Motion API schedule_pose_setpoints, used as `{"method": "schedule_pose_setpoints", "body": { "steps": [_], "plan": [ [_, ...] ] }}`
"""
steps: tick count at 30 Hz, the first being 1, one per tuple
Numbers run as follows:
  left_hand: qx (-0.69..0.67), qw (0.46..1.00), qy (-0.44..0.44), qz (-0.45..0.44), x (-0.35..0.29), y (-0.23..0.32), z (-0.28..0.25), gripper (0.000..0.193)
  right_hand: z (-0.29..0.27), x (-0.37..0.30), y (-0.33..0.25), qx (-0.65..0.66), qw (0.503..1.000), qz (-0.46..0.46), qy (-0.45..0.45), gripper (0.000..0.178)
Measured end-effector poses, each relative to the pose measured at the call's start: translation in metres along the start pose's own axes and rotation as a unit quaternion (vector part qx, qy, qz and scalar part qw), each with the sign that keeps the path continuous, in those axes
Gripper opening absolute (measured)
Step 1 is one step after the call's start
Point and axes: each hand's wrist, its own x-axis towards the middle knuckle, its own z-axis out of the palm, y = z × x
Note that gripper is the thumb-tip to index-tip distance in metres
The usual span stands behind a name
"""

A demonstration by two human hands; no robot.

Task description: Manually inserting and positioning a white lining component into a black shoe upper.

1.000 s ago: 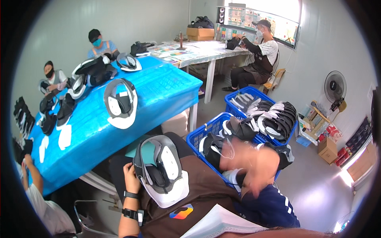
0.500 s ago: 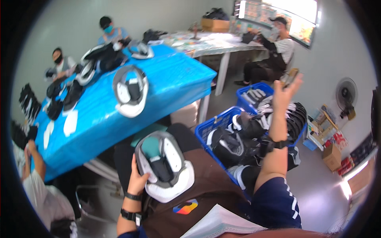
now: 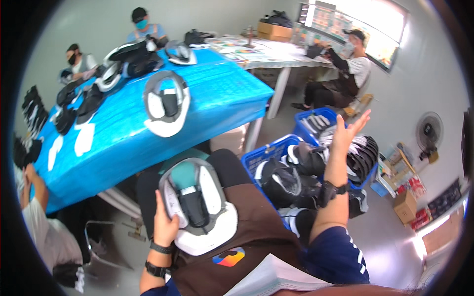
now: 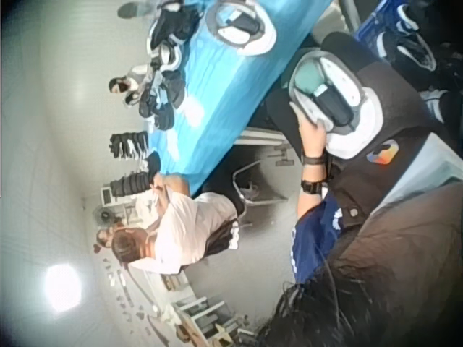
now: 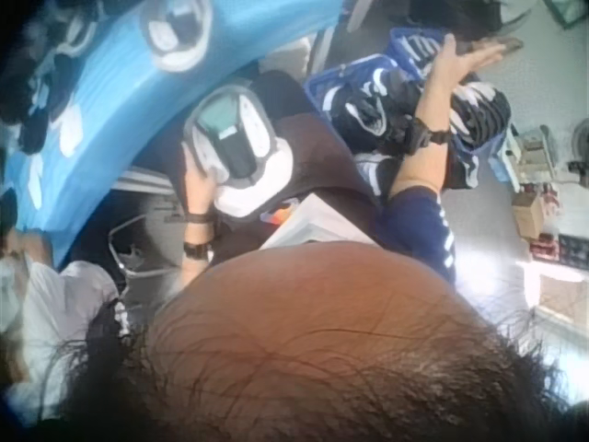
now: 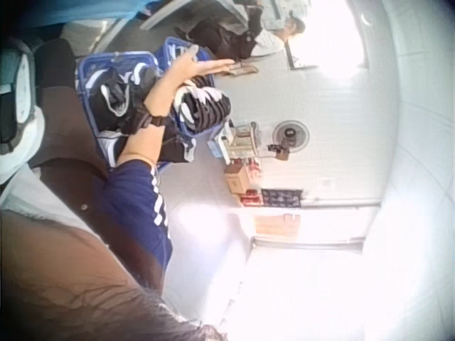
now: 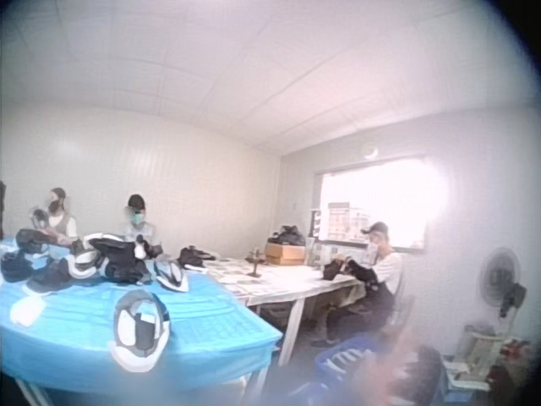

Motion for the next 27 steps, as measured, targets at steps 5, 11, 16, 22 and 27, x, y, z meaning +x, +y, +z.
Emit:
{"method": "schedule_pose_setpoints", "body": {
  "steps": [5,11,16,22,27],
  "plan": [
    [0.044,0.996,-0.079,-0.022,0.003,-0.013,0.008,0.086,0.011,0.023,-0.022,0.362,0.91,0.202,0.009,0.091],
    [-0.05,0.998,0.018,0.036,-0.006,-0.021,0.027,0.078,0.019,0.025,-0.009,0.025,0.997,-0.069,0.014,0.084],
    [-0.092,0.996,-0.019,0.013,0.0,-0.025,0.03,0.078,0.035,0.069,0.014,0.263,0.908,0.201,-0.255,0.075],
    [-0.152,0.988,0.03,0.008,-0.001,-0.045,0.04,0.071,0.056,0.044,0.021,-0.31,0.939,-0.139,-0.057,0.077],
    [-0.168,0.983,0.067,-0.028,-0.004,-0.048,0.04,0.061,0.038,0.024,0.047,-0.124,0.711,-0.041,-0.691,0.081]
  ]
}}
